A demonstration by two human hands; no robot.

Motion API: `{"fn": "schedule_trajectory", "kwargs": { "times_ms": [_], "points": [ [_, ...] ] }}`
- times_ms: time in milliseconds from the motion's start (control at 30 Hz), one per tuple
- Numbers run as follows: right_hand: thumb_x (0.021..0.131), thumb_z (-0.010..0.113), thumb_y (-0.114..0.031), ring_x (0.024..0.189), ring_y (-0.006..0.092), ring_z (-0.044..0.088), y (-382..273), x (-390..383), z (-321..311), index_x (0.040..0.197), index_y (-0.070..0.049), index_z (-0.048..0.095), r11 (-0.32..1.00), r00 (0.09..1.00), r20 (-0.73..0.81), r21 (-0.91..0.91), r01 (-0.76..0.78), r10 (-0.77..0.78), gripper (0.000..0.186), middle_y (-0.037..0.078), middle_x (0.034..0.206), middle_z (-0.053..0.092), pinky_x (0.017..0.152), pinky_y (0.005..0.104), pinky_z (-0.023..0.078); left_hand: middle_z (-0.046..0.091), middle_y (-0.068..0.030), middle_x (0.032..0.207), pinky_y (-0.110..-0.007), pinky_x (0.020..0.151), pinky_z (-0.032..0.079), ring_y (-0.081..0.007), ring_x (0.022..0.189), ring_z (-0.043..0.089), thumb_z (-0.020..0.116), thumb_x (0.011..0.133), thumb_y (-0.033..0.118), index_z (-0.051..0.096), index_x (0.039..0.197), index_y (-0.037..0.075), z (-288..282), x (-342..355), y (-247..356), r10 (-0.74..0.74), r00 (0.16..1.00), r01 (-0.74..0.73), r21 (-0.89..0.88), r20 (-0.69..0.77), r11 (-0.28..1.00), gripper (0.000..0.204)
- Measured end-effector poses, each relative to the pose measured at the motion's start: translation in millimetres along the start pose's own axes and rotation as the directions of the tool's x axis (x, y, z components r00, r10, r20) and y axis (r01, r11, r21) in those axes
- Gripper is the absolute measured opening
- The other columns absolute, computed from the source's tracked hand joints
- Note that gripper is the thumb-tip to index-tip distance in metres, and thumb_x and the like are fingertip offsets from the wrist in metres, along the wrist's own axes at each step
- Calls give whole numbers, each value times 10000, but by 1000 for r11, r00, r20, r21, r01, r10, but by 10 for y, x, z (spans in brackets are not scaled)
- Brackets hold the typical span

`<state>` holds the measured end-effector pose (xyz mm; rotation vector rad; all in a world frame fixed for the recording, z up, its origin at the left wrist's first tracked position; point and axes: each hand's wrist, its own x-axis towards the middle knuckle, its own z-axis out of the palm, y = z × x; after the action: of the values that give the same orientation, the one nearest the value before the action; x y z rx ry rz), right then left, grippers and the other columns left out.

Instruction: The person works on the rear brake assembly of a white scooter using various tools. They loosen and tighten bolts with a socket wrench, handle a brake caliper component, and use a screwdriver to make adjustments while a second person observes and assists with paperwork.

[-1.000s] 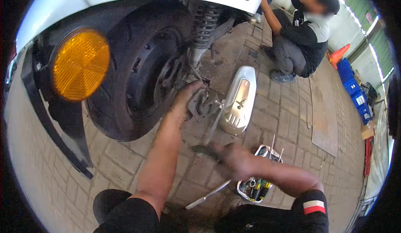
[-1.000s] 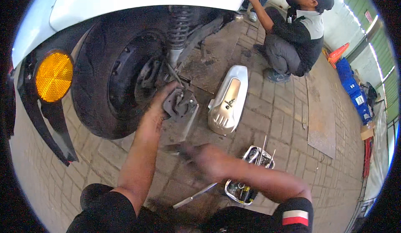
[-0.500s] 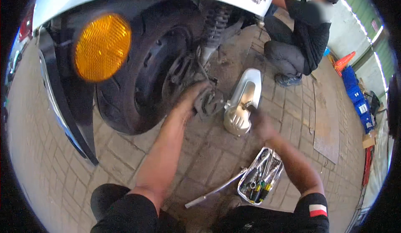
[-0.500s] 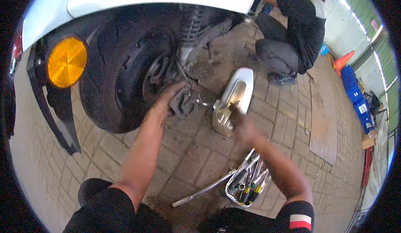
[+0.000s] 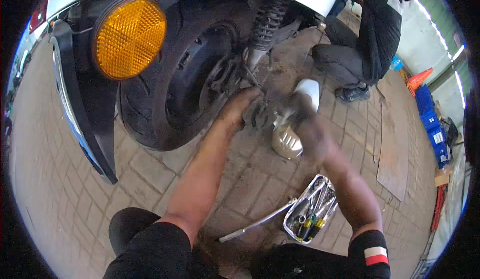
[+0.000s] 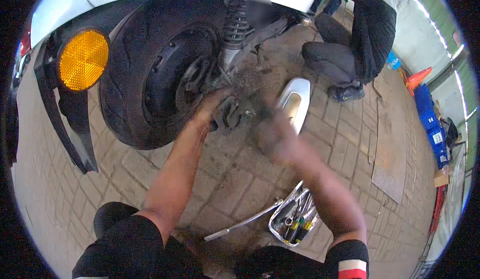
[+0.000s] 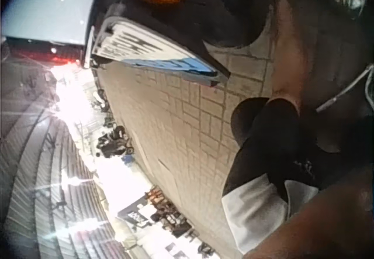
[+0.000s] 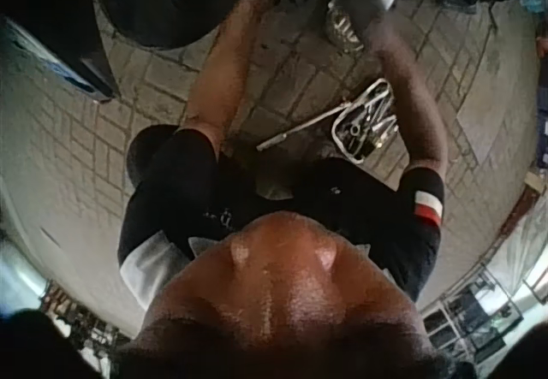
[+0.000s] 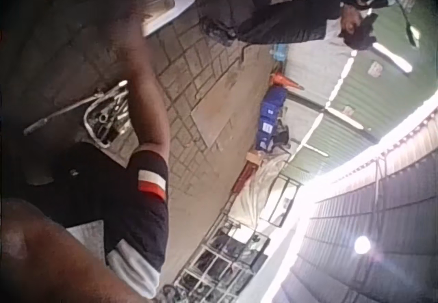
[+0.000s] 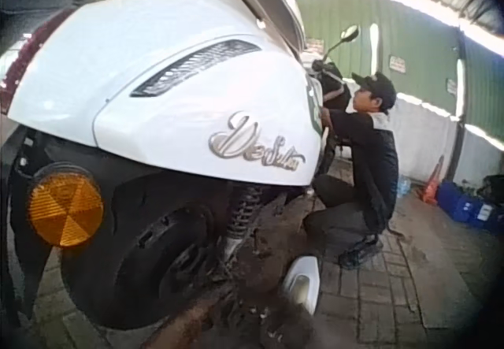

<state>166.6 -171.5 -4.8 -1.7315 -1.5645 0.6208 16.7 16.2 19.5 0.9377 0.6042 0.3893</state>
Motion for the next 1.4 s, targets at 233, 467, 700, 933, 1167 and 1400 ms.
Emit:
{"fn": "schedule_trajectory", "kwargs": {
  "times_ms": [233, 467, 700, 933, 1167, 1400],
  "points": [
    [938, 377, -87, 1198, 263, 466, -152, 84, -162, 1408, -8, 282, 927, 936, -66, 180, -330, 346, 486, 214, 1310, 447, 1002, 344, 370, 631, -37, 928, -321, 719, 501, -167, 858, 600, 634, 801, 371, 622, 1010, 102, -274, 222, -200, 84, 996, -84, -22, 13, 996, 341],
    [921, 441, -93, 1197, 274, 473, 13, -226, 355, 1372, 0, 346, 956, 952, 205, -234, -177, 226, 470, 224, 1249, 522, 1023, 370, 338, 650, -47, 917, -343, 708, 533, -181, 771, 630, 626, 827, 334, 615, 1048, 50, -363, 189, -139, 39, 999, -43, -155, -25, 987, 361],
    [868, 505, -96, 1235, 260, 422, -965, 151, -80, 1329, 26, 384, 959, 960, 52, -80, -271, 275, 493, 231, 1321, 448, 1028, 346, 315, 638, -70, 1011, -329, 780, 499, -180, 900, 611, 616, 828, 367, 600, 1106, 60, -342, 149, -143, -42, 999, 42, -30, -25, 999, 414],
    [898, 517, -201, 1324, 321, 316, 134, 49, -203, 1414, 7, 263, 921, 955, -90, 302, -246, 284, 612, 256, 1410, 341, 1096, 356, 227, 637, -80, 1024, -347, 802, 487, -202, 898, 613, 617, 817, 375, 601, 1109, 46, -251, 423, -298, 122, 991, -122, -8, 54, 993, 440],
    [928, 486, -171, 1205, 309, 459, 11, -74, -101, 1319, 5, 407, 951, 1000, 19, -309, 14, -9, 437, 208, 1310, 461, 1029, 354, 337, 634, -96, 1061, -331, 845, 473, -210, 920, 613, 611, 813, 367, 591, 1140, 35, -245, 230, -139, 97, 995, -95, 88, -26, 992, 467],
    [865, 533, -113, 1233, 312, 432, -524, 67, -14, 1317, -16, 418, 999, 992, 127, 32, -14, 9, 476, 195, 1304, 479, 1047, 379, 324, 640, -78, 1005, -327, 802, 486, -182, 883, 614, 583, 840, 347, 612, 1068, 42, -391, 276, -216, 2, 1000, -3, -47, -24, 999, 382]
  ]
}}
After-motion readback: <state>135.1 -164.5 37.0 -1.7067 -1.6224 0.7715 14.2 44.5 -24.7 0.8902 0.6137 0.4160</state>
